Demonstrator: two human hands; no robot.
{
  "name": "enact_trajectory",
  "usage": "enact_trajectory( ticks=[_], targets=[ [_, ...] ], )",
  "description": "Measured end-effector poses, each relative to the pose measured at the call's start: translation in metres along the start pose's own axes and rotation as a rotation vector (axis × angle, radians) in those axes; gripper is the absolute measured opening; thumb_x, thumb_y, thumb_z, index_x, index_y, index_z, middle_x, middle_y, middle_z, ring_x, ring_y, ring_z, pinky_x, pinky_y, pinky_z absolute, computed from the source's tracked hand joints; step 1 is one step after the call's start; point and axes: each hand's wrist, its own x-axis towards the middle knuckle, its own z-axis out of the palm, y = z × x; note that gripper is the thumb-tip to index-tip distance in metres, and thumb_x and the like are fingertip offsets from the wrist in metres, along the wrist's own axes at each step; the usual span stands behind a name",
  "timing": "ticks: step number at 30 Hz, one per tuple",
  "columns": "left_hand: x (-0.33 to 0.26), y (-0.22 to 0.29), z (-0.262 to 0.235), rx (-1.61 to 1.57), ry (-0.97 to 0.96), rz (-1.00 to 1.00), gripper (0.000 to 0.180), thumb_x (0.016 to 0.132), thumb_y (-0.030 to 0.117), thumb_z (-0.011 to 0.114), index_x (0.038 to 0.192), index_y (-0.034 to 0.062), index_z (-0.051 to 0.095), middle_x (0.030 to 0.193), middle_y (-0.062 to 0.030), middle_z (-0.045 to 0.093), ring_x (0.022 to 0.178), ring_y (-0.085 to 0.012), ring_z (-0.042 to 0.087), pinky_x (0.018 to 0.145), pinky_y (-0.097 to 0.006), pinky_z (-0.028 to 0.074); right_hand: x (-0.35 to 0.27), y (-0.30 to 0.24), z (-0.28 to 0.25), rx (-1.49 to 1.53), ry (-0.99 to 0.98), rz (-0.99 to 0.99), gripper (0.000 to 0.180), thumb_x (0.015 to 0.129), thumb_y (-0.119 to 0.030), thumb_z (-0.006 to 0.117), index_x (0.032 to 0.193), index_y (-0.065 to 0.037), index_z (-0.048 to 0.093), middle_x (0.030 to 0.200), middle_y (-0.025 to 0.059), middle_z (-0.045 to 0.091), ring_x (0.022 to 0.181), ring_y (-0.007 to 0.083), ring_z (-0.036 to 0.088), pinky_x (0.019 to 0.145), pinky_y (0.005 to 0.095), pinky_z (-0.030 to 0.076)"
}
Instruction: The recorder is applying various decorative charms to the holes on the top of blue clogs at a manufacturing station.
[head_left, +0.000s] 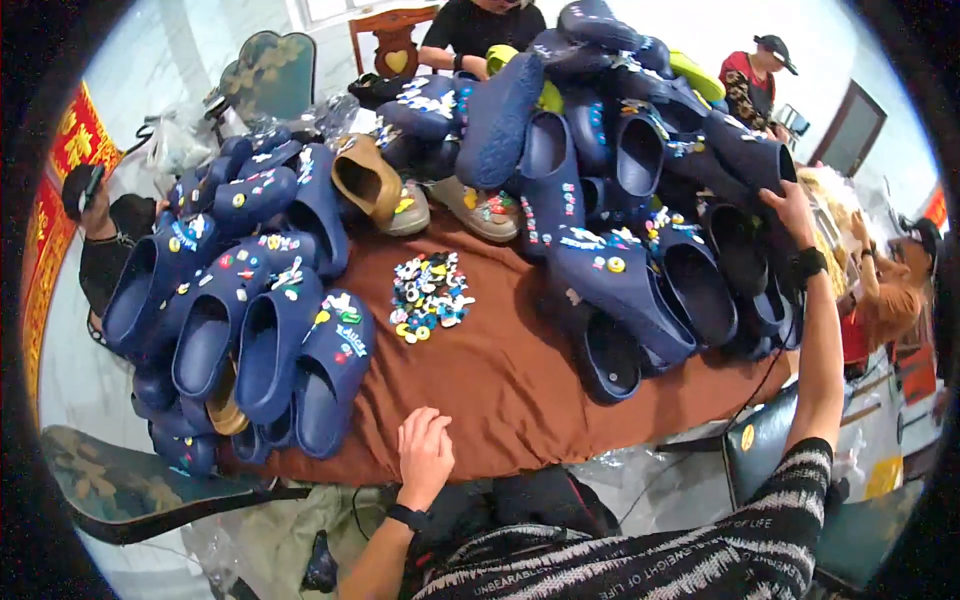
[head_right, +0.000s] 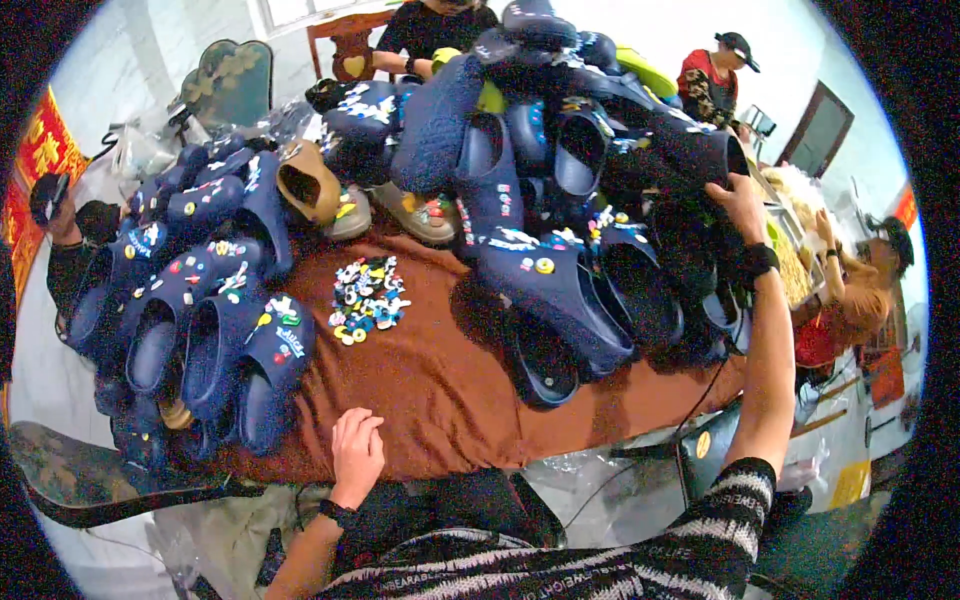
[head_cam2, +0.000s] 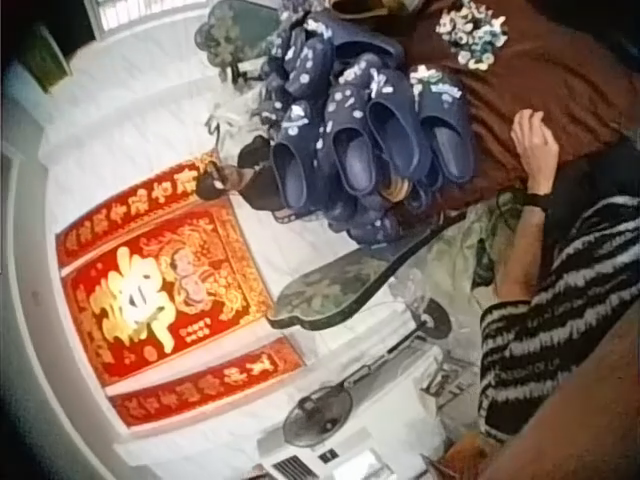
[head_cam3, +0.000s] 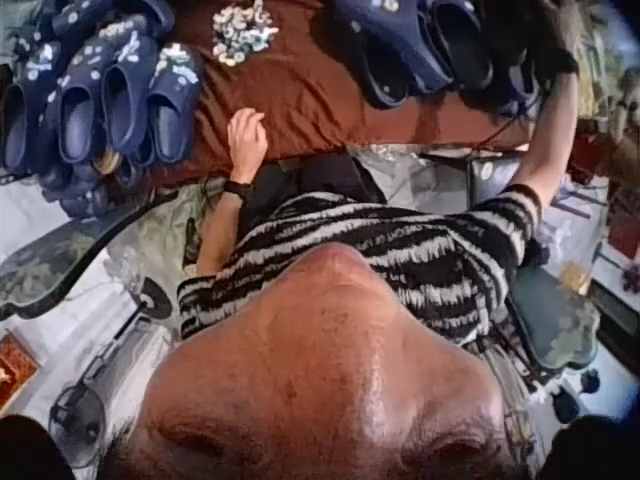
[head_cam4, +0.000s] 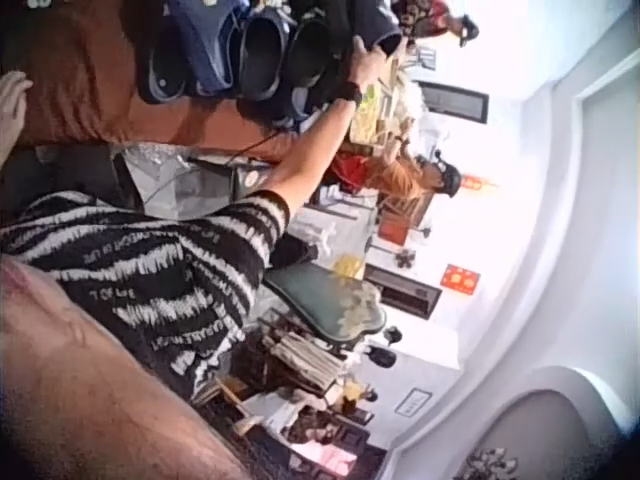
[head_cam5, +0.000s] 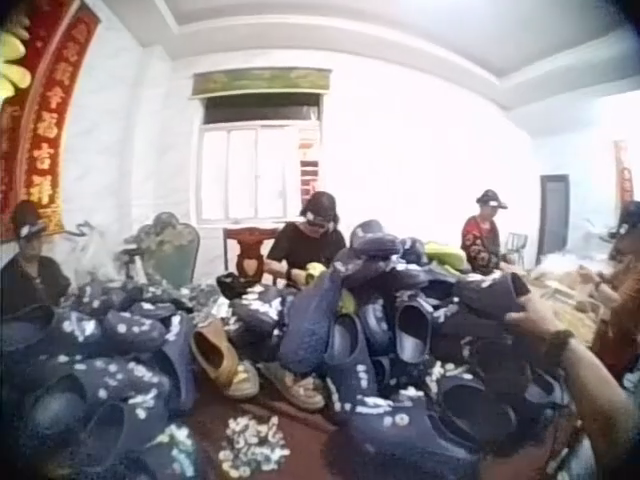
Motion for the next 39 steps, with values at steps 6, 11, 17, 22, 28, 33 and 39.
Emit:
enact_trajectory(
  ticks=[6, 11, 17, 22, 28, 33, 39],
  targets=[
    [0.002, 0.001, 0.000, 0.004, 0.004, 0.047, 0.018, 0.083, 0.003, 0.062, 0.101, 0.0049, 0.068, 0.114, -0.0117, 0.063, 0.117, -0.0322, 0.056, 0.098, -0.046, 0.044, -0.030, -0.036, -0.001, -0.181, 0.139, -0.082, 0.034, 0.088, -0.026, 0.071, 0.112, -0.003, 0.068, 0.111, 0.0185, 0.066, 0.109, 0.0368, 0.063, 0.089, 0.0455, 0.050],
    [-0.005, 0.000, -0.003, 0.008, 0.009, 0.055, 0.018, 0.083, 0.002, 0.062, 0.100, 0.0046, 0.068, 0.113, -0.0118, 0.063, 0.117, -0.0325, 0.056, 0.098, -0.045, 0.044, -0.138, -0.155, -0.008, 0.052, 0.318, -0.401, 0.022, 0.084, -0.013, 0.075, 0.101, -0.002, 0.067, 0.087, 0.0142, 0.056, 0.083, 0.0336, 0.058, 0.070, 0.0431, 0.047],
    [-0.002, -0.001, -0.003, -0.076, 0.038, 0.062, 0.017, 0.087, 0.002, 0.060, 0.101, 0.0058, 0.068, 0.113, -0.0124, 0.064, 0.116, -0.0327, 0.057, 0.099, -0.044, 0.044, -0.280, -0.247, 0.013, 0.325, 0.054, -0.575, 0.037, 0.073, -0.009, 0.079, 0.108, -0.005, 0.070, 0.085, 0.0123, 0.056, 0.080, 0.0320, 0.057, 0.066, 0.0417, 0.048],
    [-0.002, -0.002, -0.011, -0.467, 0.057, -0.219, 0.029, 0.099, 0.014, 0.054, 0.123, -0.0020, 0.059, 0.120, -0.0210, 0.062, 0.115, -0.0383, 0.057, 0.102, -0.044, 0.044, -0.365, -0.301, 0.042, 0.436, -0.206, -0.571, 0.032, 0.078, -0.013, 0.076, 0.109, -0.009, 0.070, 0.084, 0.0104, 0.054, 0.078, 0.0303, 0.053, 0.069, 0.0414, 0.048],
    [-0.012, 0.014, -0.028, -0.699, 0.072, -0.509, 0.051, 0.107, 0.023, 0.045, 0.151, -0.0005, 0.035, 0.148, -0.0197, 0.045, 0.136, -0.0298, 0.045, 0.113, -0.040, 0.035, -0.423, -0.341, 0.095, 0.438, -0.452, -0.560, 0.036, 0.083, -0.019, 0.072, 0.114, -0.002, 0.066, 0.092, 0.0137, 0.060, 0.086, 0.0335, 0.061, 0.074, 0.0436, 0.051],
    [-0.010, -0.002, -0.020, -0.688, 0.141, -0.439, 0.055, 0.106, 0.023, 0.046, 0.155, 0.0012, 0.030, 0.154, -0.0198, 0.038, 0.142, -0.0298, 0.038, 0.118, -0.040, 0.030, -0.428, -0.370, 0.097, 0.595, -0.577, -0.625, 0.038, 0.086, -0.020, 0.072, 0.116, 0.001, 0.063, 0.094, 0.0174, 0.061, 0.090, 0.0369, 0.062, 0.075, 0.0464, 0.050],
    [-0.012, 0.008, -0.023, -0.659, 0.117, -0.270, 0.094, 0.090, 0.036, 0.072, 0.157, -0.0014, 0.018, 0.160, -0.0267, 0.020, 0.150, -0.0406, 0.020, 0.122, -0.047, 0.020, -0.407, -0.359, 0.087, 0.817, -0.360, -0.577, 0.024, 0.082, -0.011, 0.074, 0.105, -0.005, 0.067, 0.096, 0.0137, 0.062, 0.093, 0.0325, 0.062, 0.079, 0.0427, 0.051]
  ],
)
